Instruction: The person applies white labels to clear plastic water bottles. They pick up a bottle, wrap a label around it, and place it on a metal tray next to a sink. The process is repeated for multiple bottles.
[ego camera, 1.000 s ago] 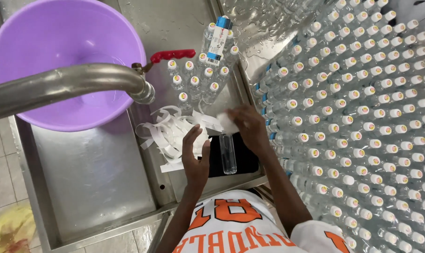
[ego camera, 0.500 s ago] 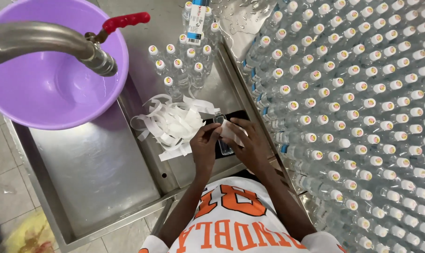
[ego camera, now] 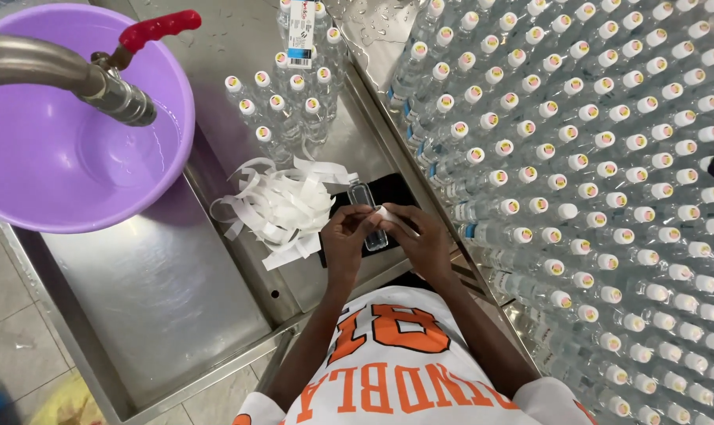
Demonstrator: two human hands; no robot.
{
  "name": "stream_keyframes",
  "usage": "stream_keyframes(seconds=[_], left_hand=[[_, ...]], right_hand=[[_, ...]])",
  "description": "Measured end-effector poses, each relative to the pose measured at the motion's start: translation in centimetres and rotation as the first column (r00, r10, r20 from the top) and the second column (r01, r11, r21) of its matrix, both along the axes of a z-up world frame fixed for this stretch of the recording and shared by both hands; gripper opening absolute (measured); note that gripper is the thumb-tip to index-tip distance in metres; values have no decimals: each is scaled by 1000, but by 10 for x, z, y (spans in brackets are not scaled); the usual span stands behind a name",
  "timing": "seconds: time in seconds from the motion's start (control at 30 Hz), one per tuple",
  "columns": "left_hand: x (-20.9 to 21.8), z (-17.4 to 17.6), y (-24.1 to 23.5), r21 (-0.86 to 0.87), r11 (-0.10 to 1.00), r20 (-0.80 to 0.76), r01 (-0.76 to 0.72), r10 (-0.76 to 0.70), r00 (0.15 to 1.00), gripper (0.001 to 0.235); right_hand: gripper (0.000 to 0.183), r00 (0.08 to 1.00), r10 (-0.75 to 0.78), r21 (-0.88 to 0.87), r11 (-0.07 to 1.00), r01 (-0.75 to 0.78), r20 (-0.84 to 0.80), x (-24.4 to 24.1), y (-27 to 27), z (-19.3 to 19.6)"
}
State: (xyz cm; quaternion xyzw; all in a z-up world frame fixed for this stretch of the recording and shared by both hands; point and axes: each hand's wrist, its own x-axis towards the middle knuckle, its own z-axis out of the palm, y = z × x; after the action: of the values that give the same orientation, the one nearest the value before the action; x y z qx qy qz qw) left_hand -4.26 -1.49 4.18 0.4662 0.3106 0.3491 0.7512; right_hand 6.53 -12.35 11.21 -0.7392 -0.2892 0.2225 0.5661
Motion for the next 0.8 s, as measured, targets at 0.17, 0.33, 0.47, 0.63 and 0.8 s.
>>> stream_keyframes(seconds=[0.17, 0.33, 0.47, 0.63, 0.8], left_hand=[[2, 8, -4, 47, 998, -6, 52, -52, 999, 17], [2, 9, -5, 172, 981, -57, 92, -83, 995, 16], [2, 12, -7, 213, 973, -60, 93, -82, 995, 20], [-5, -15, 11, 249, 968, -140, 1, 35, 990, 26], [-12, 21, 36, 221, 963, -184, -154, 197, 963, 34]], right_hand=[[33, 986, -34, -27, 999, 30, -162, 6, -1, -4], [28, 976, -46, -63, 997, 33, -213, 7, 2, 4], [23, 954, -103, -15, 995, 103, -282, 12, 0, -9], [21, 917, -159, 112, 971, 213, -366, 19, -7, -14], [31, 973, 8, -206, 977, -57, -229, 27, -52, -74]])
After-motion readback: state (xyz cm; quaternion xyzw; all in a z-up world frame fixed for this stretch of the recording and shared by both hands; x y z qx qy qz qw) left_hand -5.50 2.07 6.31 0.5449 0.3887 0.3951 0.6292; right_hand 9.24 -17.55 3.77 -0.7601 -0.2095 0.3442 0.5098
